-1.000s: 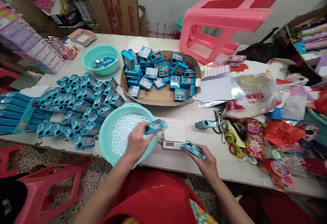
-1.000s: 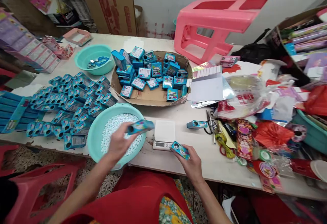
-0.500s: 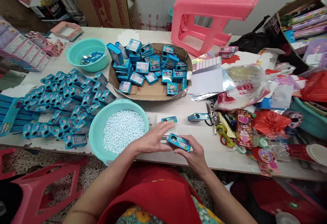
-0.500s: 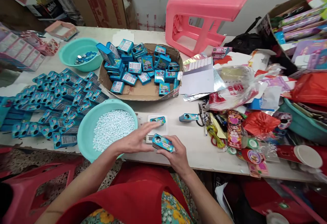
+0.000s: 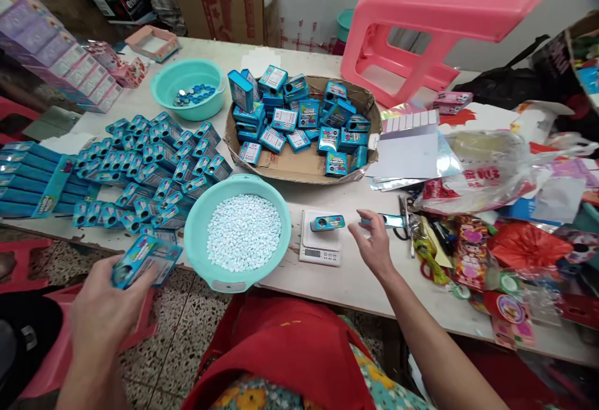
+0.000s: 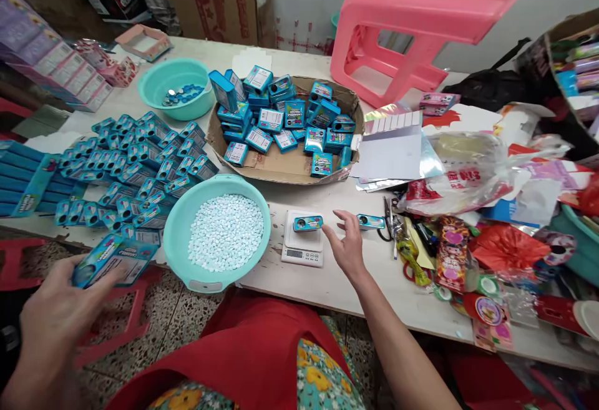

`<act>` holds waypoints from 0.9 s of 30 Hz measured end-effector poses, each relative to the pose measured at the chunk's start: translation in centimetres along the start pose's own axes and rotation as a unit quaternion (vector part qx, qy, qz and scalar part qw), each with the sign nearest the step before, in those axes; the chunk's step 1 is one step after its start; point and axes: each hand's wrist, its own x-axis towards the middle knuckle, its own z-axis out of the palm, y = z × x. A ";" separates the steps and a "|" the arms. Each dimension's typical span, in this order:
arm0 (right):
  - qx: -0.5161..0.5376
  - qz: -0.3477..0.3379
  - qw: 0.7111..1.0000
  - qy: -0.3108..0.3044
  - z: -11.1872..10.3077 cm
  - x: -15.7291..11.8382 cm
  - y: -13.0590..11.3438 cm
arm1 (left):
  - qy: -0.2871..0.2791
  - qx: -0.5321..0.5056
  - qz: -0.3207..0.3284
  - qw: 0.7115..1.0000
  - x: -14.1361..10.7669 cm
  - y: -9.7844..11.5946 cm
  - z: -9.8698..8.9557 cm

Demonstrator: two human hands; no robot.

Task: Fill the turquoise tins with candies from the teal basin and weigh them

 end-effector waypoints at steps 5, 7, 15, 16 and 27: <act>-0.042 -0.019 0.994 -0.100 2.9 0.2 2.9 | -0.095 0.033 -0.037 0.994 1.5 -5.1 6.4; -0.056 -0.029 0.987 -0.145 4.0 0.8 3.7 | -0.115 0.007 -0.027 0.993 1.9 -4.8 9.2; -0.034 0.014 0.991 -0.128 4.6 1.7 -1.9 | 0.006 -0.088 -0.030 0.996 4.2 -1.7 14.7; -0.022 0.005 0.993 -0.120 4.9 1.7 -3.7 | 0.032 -0.101 -0.021 0.994 4.1 -1.5 14.1; 0.132 -0.213 0.900 -0.357 15.2 -1.7 -18.0 | -0.239 -0.336 0.268 0.871 -0.4 3.4 1.2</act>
